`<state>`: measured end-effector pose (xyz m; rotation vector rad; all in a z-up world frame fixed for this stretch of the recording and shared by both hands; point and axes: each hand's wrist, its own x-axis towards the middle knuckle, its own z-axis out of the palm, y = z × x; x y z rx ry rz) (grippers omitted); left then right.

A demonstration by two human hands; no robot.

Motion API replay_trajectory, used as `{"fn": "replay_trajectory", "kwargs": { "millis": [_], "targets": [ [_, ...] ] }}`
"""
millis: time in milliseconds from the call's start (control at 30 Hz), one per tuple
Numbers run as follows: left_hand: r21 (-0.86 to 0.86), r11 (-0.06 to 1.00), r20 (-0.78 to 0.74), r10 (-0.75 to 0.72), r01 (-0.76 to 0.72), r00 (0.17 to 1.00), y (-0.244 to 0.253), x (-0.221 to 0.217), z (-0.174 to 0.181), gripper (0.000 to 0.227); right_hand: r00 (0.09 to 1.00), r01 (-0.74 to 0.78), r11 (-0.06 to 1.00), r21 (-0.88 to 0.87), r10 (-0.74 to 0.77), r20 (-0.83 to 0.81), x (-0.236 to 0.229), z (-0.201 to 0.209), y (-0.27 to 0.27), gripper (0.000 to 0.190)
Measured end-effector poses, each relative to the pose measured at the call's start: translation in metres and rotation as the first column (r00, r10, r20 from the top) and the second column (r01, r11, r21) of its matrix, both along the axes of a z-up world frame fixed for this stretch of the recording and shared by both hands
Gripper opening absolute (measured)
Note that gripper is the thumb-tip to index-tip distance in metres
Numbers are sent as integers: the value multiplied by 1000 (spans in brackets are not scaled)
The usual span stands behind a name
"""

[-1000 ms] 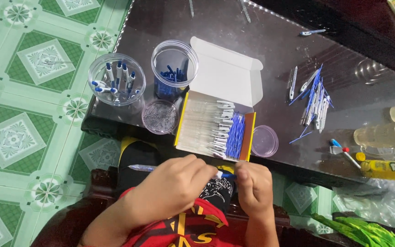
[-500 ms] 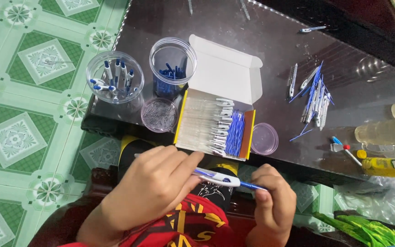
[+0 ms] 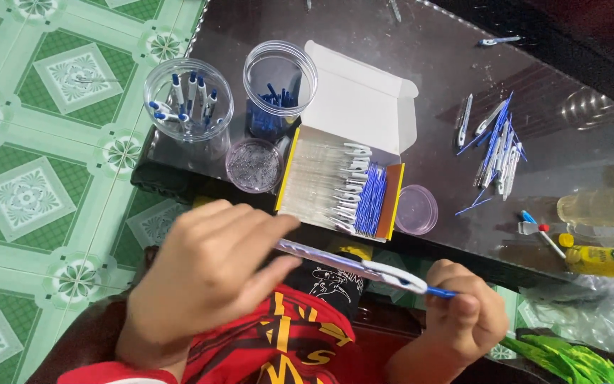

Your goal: Assembling ballpoint pens by inserting ink refills into barrels and attaching caps.

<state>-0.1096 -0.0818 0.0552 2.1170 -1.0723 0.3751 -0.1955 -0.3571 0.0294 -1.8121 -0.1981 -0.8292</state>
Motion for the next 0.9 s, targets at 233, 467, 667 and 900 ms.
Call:
{"fn": "replay_trajectory", "kwargs": {
  "millis": [233,467,667,900],
  "targets": [
    [-276,944,-146,-227,181,963,4,1,-3,11,999,52,998,35,-52,2,-8,-15,-13,50],
    [-371,888,-153,-348,273,925,0,-1,-8,16,996,84,994,73,-82,-30,-12,-20,-19,49],
    [-377,882,-104,-342,281,934,-2,-1,-11,18,998,61,994,85,-59,-23,-14,-27,-25,45],
    [-388,866,-54,-363,316,930,-4,0,-11,15,999,16,1000,-14,-15,31,-19,-34,-41,43]
  ]
}}
